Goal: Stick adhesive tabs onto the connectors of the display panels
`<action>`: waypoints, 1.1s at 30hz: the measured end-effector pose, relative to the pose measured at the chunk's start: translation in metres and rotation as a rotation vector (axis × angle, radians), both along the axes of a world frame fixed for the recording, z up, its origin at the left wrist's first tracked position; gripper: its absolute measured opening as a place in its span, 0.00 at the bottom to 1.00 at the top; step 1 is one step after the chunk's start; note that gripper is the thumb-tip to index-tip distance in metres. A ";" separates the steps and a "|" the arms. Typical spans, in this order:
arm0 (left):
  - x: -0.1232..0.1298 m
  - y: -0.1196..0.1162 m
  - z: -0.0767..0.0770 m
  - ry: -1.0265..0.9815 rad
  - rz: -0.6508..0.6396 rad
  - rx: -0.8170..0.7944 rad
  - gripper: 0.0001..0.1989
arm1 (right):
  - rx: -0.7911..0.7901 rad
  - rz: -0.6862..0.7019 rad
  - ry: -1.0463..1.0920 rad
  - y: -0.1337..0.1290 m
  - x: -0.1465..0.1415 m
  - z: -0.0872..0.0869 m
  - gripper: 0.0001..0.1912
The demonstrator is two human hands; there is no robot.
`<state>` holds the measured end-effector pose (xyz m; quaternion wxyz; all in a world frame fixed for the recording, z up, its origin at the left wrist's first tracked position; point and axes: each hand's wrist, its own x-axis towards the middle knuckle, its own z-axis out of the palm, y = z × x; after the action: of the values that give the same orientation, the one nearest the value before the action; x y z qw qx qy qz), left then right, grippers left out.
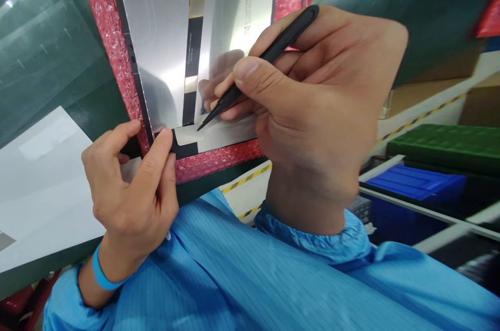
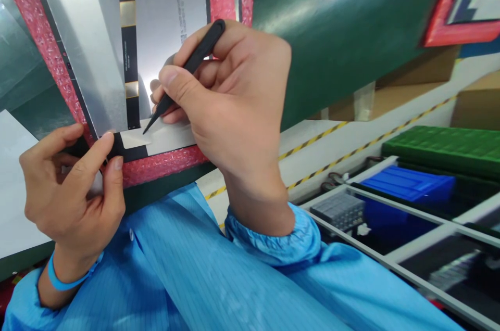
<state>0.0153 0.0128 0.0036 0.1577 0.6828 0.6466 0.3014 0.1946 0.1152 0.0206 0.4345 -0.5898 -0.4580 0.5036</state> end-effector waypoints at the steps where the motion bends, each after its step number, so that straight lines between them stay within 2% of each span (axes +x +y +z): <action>1: 0.000 0.000 0.000 0.008 -0.008 -0.005 0.22 | -0.010 0.008 -0.010 0.000 0.001 0.001 0.10; 7: 0.004 0.002 0.000 0.097 -0.058 0.026 0.21 | -0.010 0.001 -0.007 0.000 0.002 -0.003 0.12; 10: 0.008 0.002 -0.001 0.078 -0.053 0.049 0.22 | -0.001 -0.014 -0.010 -0.002 0.000 -0.005 0.13; 14: 0.009 0.002 0.002 0.071 -0.053 0.027 0.24 | -0.001 -0.039 -0.048 -0.007 -0.005 0.002 0.14; 18: 0.007 0.001 0.010 0.188 -0.057 0.001 0.24 | 0.067 -0.113 -0.071 -0.009 -0.004 0.007 0.12; 22: 0.014 0.001 0.010 0.259 -0.094 -0.023 0.25 | 0.153 -0.218 0.003 -0.008 0.000 -0.005 0.10; 27: 0.026 0.000 0.005 0.306 -0.181 -0.097 0.31 | 0.197 -0.262 0.110 -0.007 -0.001 -0.023 0.09; 30: 0.020 -0.007 0.007 0.363 -0.139 -0.109 0.31 | 0.205 -0.303 0.136 -0.006 -0.002 -0.027 0.09; 33: 0.003 -0.016 0.009 0.458 -0.078 -0.091 0.28 | 0.193 -0.309 0.148 -0.004 -0.002 -0.029 0.10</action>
<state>0.0186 -0.0031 0.0129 0.0490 0.7500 0.6516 0.1029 0.1923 0.1107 -0.0080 0.5937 -0.5702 -0.3750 0.4263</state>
